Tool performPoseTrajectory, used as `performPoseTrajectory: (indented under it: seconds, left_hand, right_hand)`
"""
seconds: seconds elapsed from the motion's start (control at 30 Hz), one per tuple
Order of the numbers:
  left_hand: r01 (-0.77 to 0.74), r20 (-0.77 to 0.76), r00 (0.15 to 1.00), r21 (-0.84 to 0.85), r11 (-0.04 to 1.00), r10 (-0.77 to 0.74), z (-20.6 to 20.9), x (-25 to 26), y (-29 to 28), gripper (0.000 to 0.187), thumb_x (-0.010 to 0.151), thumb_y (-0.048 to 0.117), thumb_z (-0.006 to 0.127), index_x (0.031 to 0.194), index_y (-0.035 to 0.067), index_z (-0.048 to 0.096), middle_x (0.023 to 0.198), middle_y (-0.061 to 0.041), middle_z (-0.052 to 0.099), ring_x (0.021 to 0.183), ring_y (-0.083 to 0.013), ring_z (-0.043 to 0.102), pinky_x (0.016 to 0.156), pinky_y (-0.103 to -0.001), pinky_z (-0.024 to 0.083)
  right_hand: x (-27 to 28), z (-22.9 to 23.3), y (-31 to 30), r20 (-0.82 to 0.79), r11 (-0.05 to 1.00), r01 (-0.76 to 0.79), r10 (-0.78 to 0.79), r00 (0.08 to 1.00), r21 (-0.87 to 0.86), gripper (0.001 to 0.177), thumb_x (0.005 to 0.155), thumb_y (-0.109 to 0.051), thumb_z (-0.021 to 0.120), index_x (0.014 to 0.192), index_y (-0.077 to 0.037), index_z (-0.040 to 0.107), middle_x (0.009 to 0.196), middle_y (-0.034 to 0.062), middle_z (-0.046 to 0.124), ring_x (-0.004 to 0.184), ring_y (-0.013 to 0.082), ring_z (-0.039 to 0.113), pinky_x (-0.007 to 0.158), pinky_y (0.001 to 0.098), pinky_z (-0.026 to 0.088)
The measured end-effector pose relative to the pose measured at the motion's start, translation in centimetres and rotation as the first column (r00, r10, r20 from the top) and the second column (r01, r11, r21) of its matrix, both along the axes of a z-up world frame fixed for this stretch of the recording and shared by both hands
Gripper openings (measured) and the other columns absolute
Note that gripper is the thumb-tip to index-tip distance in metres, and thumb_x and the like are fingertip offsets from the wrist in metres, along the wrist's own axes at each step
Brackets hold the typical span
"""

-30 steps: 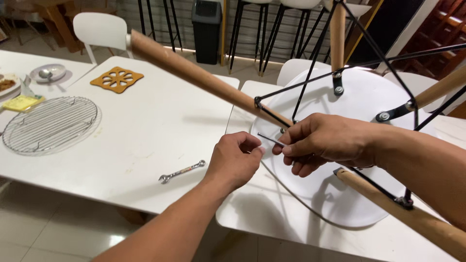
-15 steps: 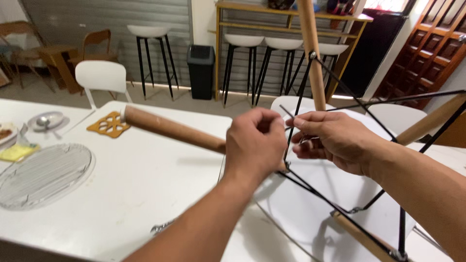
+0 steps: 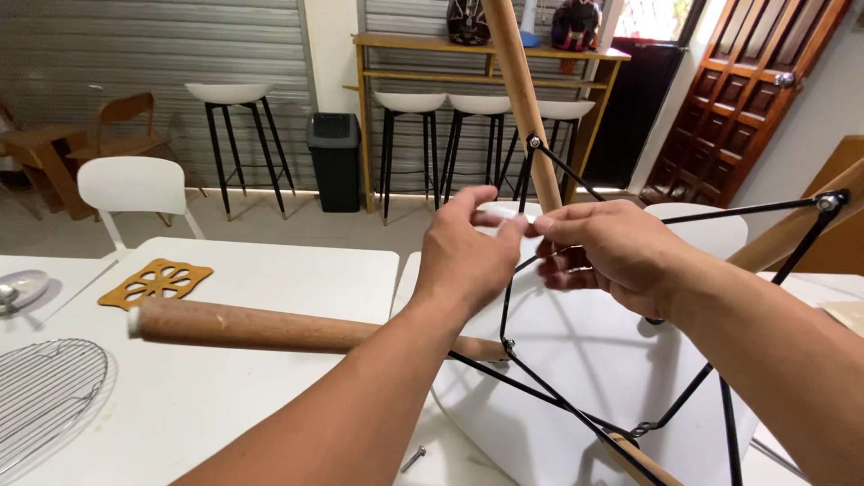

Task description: The person disassembles a white chair with wooden legs and a metal frame. They flip the chair upside down, then use a wrench and Allen key to loosen and remove bolts and screws from the leg joints, detaching the legs from the seat.

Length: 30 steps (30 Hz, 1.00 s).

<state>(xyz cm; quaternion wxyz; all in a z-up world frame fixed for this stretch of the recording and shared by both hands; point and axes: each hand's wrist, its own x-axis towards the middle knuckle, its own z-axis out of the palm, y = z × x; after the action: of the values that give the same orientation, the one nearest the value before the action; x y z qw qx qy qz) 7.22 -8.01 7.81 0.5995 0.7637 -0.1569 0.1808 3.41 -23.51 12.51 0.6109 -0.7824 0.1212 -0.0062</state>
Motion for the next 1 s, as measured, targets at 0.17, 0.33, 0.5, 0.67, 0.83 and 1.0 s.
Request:
performPoseTrajectory:
  seconds: [0.17, 0.33, 0.5, 0.67, 0.83, 1.0]
  left_hand:
    - [0.213, -0.14, 0.975, 0.345, 0.914, -0.175, -0.3, -2.4, 1.3, 0.029, 0.088, 0.027, 0.067, 0.11, 0.009, 0.076, 0.09, -0.009, 0.076, 0.083, -0.0235, 0.077, 0.078, -0.035, 0.06]
    - [0.302, -0.308, 0.932, 0.361, 0.882, -0.193, 0.5, -5.1, 1.6, 0.025, 0.093, 0.025, 0.061, 0.107, 0.012, 0.077, 0.081, -0.014, 0.076, 0.075, -0.024, 0.074, 0.072, -0.038, 0.058]
    - [0.377, -0.413, 0.871, 0.213, 0.901, -0.267, -0.6, -7.6, 2.1, 0.025, 0.093, 0.025, 0.062, 0.091, 0.006, 0.078, 0.075, -0.005, 0.078, 0.069, -0.0128, 0.074, 0.069, -0.033, 0.058]
    - [0.36, -0.623, 0.723, -0.028, 0.932, -0.299, -3.7, -9.7, 1.9, 0.034, 0.095, 0.031, 0.066, 0.079, 0.002, 0.071, 0.068, -0.008, 0.073, 0.058, -0.0118, 0.067, 0.053, -0.032, 0.05]
    - [0.292, -0.695, 0.473, -0.456, 0.841, -0.541, -6.7, -11.5, 0.5, 0.031, 0.1, 0.029, 0.064, 0.088, 0.001, 0.064, 0.072, -0.012, 0.072, 0.05, -0.0143, 0.057, 0.043, -0.031, 0.049]
    - [0.323, -0.666, 0.425, -0.521, 0.79, -0.613, -7.6, -12.5, -0.3, 0.033, 0.103, 0.03, 0.057, 0.093, -0.001, 0.065, 0.078, -0.014, 0.072, 0.053, -0.0139, 0.059, 0.044, -0.029, 0.051]
  right_hand:
    - [-0.4, -0.4, -0.4, -0.122, 0.968, -0.186, 0.167, 0.978, -0.169, 0.026, 0.098, -0.024, 0.067, 0.087, -0.001, 0.069, 0.066, 0.0039, 0.058, 0.062, 0.0158, 0.055, 0.064, 0.0332, 0.051]
    - [-0.6, -0.9, -0.7, -0.227, 0.928, -0.255, 0.195, 0.954, -0.272, 0.026, 0.094, -0.025, 0.07, 0.082, -0.003, 0.077, 0.061, 0.0035, 0.055, 0.057, 0.0148, 0.047, 0.056, 0.0327, 0.043]
    - [-2.4, -0.8, -1.5, -0.312, 0.887, -0.386, 0.303, 0.9, -0.252, 0.031, 0.089, -0.029, 0.077, 0.078, 0.0, 0.076, 0.057, 0.0054, 0.057, 0.053, 0.0156, 0.048, 0.053, 0.031, 0.043]
    - [-4.3, -1.8, -1.6, -0.352, 0.901, -0.359, 0.264, 0.898, -0.242, 0.029, 0.087, -0.028, 0.078, 0.078, -0.001, 0.078, 0.059, 0.003, 0.059, 0.054, 0.0134, 0.049, 0.052, 0.0289, 0.042]
    - [-5.9, -2.4, -1.0, -0.376, 0.887, -0.345, 0.219, 0.9, -0.308, 0.032, 0.087, -0.031, 0.077, 0.078, -0.001, 0.079, 0.06, 0.0034, 0.061, 0.054, 0.0132, 0.05, 0.052, 0.028, 0.042]
    - [-6.9, -2.4, -0.4, -0.397, 0.87, -0.359, 0.213, 0.893, -0.339, 0.035, 0.092, -0.035, 0.076, 0.085, -0.001, 0.079, 0.063, 0.0038, 0.061, 0.057, 0.0137, 0.05, 0.054, 0.0279, 0.043]
